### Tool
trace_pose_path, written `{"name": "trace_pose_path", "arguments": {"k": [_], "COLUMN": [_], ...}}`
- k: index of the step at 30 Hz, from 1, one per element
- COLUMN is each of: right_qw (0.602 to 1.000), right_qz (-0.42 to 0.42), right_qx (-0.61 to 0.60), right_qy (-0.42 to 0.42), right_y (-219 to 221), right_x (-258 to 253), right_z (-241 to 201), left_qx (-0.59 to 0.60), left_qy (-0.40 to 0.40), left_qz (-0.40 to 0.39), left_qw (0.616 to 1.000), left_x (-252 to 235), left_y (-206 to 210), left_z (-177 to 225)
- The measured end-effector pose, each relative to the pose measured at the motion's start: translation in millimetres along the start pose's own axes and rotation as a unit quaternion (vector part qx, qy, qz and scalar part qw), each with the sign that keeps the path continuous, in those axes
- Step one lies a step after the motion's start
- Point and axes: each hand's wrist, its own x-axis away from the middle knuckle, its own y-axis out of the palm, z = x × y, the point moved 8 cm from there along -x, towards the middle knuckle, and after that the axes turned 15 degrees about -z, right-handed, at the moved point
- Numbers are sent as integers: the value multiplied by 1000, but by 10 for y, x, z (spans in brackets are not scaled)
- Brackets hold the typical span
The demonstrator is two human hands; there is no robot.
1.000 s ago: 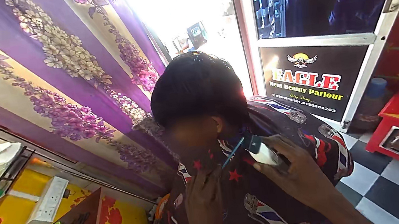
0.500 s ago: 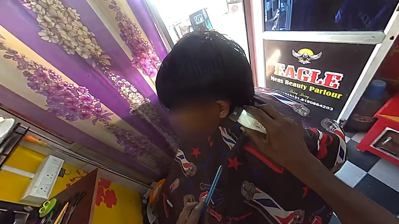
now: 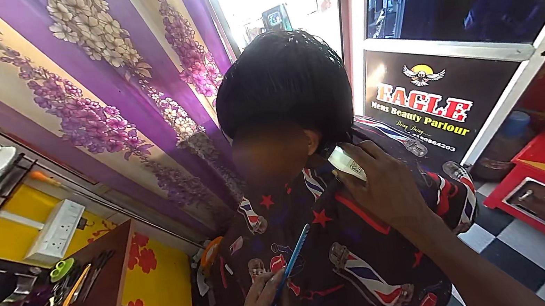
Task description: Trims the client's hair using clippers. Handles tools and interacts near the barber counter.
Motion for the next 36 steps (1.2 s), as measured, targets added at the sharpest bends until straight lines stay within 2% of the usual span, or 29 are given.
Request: {"name": "trace_pose_path", "arguments": {"k": [18,20,24,26,33,36], "right_qw": [984,987,998,998,971,967], "right_qz": [-141,-131,-49,-46,-190,-213], "right_qx": [46,42,25,25,64,48], "right_qy": [95,86,41,40,131,134], "right_y": [84,56,-25,-21,98,34], "right_x": [61,79,60,31,23,61], "right_z": [103,56,-55,-43,96,67], "left_qx": [17,17,17,15,30,39], "left_qy": [2,2,0,-1,-3,-6], "left_qz": [2,2,-3,-3,-6,-15], "left_qw": [1000,1000,1000,1000,1000,999], "left_x": [48,53,46,38,34,29], "left_y": [41,43,46,46,67,73], "left_z": [-49,-54,-52,-49,-53,-63]}}
